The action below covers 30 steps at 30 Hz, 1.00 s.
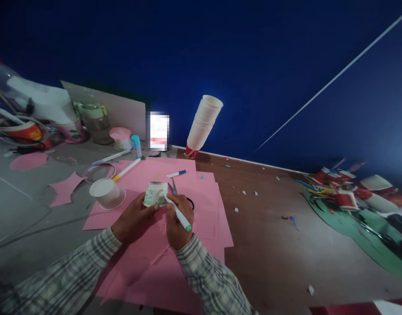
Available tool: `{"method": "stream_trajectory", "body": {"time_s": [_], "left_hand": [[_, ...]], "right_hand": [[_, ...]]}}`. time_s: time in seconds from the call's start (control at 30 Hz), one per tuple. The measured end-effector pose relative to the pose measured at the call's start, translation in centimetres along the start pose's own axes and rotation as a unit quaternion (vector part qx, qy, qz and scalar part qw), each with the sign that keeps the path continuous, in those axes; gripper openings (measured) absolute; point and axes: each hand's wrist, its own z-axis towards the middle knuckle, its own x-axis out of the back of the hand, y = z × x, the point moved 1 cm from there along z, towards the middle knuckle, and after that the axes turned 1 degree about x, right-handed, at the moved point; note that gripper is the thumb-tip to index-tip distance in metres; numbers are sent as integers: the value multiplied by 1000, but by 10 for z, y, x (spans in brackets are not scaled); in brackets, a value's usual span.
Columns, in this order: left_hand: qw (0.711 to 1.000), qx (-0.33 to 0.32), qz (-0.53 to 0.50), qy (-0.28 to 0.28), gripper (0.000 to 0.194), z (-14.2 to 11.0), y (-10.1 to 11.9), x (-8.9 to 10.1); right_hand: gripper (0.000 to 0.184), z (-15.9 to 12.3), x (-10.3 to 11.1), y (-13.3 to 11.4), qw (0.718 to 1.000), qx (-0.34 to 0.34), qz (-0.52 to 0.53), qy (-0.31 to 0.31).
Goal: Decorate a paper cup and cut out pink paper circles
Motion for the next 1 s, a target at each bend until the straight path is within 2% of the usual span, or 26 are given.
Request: {"method": "stream_trajectory", "body": {"time_s": [0.27, 0.53, 0.83, 1.0], "left_hand": [[1000, -14, -7, -8, 38, 2, -1, 1], [999, -9, -38, -16, 40, 1, -4, 0], [999, -18, -40, -30, 36, 2, -6, 0], [998, -10, -56, -25, 40, 2, -10, 0]], "right_hand": [[22, -1, -1, -1, 999, 21, 25, -24], [19, 1, -2, -2, 1000, 24, 18, 5], [18, 0, -4, 0, 1000, 25, 0, -6], [19, 2, -6, -1, 1000, 26, -6, -13]]}}
